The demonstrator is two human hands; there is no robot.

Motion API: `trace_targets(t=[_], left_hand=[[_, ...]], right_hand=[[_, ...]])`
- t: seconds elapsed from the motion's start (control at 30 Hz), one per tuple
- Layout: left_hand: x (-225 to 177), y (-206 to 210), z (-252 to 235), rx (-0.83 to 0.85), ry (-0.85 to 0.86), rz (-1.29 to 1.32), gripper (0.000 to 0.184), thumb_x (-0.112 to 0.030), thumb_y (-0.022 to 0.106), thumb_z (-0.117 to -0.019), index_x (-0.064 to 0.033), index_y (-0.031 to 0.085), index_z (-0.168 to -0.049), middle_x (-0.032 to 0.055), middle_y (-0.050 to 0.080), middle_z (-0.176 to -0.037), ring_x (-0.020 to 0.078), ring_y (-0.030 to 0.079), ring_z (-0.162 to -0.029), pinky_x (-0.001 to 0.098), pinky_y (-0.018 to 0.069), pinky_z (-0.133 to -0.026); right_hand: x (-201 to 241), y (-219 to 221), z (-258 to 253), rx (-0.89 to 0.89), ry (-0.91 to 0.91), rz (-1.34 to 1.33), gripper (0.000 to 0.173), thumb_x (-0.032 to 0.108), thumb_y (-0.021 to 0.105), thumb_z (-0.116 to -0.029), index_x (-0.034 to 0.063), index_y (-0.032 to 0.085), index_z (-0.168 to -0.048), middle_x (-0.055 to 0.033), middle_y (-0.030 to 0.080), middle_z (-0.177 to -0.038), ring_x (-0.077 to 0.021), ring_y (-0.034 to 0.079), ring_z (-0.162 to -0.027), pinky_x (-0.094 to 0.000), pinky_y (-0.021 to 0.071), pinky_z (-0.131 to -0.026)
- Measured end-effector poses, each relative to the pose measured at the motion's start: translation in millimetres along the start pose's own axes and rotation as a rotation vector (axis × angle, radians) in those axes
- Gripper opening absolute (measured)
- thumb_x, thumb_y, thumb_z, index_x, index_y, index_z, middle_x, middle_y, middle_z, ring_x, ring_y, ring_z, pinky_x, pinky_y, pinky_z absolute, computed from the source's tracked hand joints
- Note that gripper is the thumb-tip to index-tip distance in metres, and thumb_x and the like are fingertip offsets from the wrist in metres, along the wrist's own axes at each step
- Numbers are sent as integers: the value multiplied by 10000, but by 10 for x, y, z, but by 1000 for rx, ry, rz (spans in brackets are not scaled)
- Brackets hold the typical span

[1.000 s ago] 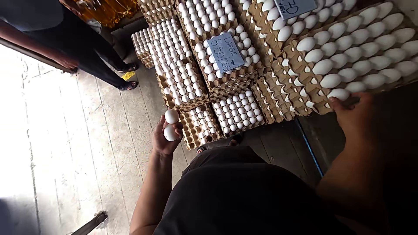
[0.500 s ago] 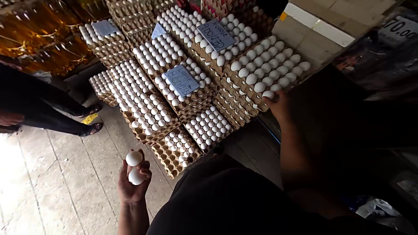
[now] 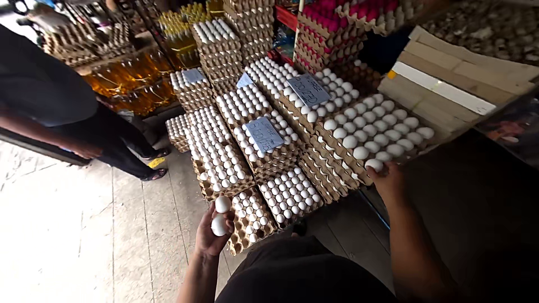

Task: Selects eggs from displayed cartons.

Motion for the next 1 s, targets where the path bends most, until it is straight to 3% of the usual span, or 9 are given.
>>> trace_targets(t=[0.13,0.27,0.37,0.47,0.5,0.57,0.63,0.7,1.0], left_hand=[[76,65,-77,-17,-25,29,457,-427,456,-1045,-33,592,-1235,165,685,-909,226,714,-709,310,618,-612],[251,218,-263,-24,-73,4,499,-426,366,-1081,-82,489,-1421,170,670,-1004,211,700,-703,296,605,-586],[406,344,-429,-35,-103,-47,491,-412,350,-1085,-57,491,-1392,161,660,-960,204,687,-691,293,599,-584],[554,461,-595,-3,-148,-60,476,-399,332,-1085,-44,523,-1339,172,667,-951,224,702,-724,305,606,-595],[594,490,-641,18,-160,-64,481,-392,334,-1085,-59,497,-1392,178,668,-979,231,706,-741,310,609,-601],[656,536,-712,52,-176,-79,497,-374,346,-1081,-95,436,-1482,186,667,-1021,234,713,-758,316,614,-601],[684,523,-765,74,-187,-78,508,-357,395,-1075,-100,407,-1513,194,666,-1056,241,718,-772,328,620,-611],[715,470,-822,93,-199,-82,523,-358,438,-1068,-97,401,-1519,197,666,-1074,244,719,-781,331,620,-615],[809,485,-1012,45,-250,-23,530,-411,429,-1053,-118,443,-1495,213,664,-1134,277,730,-813,355,625,-601]], right_hand=[[16,21,29,-68,-20,-44,625,456,687,-971,-14,601,-1374,-303,660,-1270,-492,627,-1200,-689,453,-1013],[179,-143,137,-67,-76,-313,556,394,701,-986,-69,630,-1286,-298,679,-1125,-384,664,-1016,-558,514,-944],[333,-85,228,76,-66,-578,408,346,633,-1029,-15,630,-1218,-56,575,-838,-75,474,-631,-279,450,-600],[319,-40,225,191,51,-840,221,317,599,-1040,97,622,-1039,76,408,-608,-19,367,-462,-199,362,-460],[266,-50,187,198,56,-844,213,339,584,-1044,134,616,-998,89,389,-583,-15,354,-446,-191,347,-445],[119,-126,113,117,13,-637,306,381,627,-1030,94,670,-1126,-5,494,-694,-98,437,-543,-286,419,-527],[73,-205,87,41,-24,-315,468,403,704,-989,32,658,-1270,-208,687,-965,-352,651,-823,-583,538,-773],[49,-186,90,-3,-20,-67,570,441,718,-964,27,613,-1342,-266,710,-1082,-473,691,-979,-699,518,-842],[-34,-25,-36,21,12,144,599,507,694,-964,82,619,-1379,-202,721,-1191,-424,706,-1065,-647,552,-855]])
Point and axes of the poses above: each hand's wrist, its own z-axis away from the middle knuckle, its own y-axis out of the palm, x = y × z, the point moved 4 cm from there along -z, towards the middle knuckle
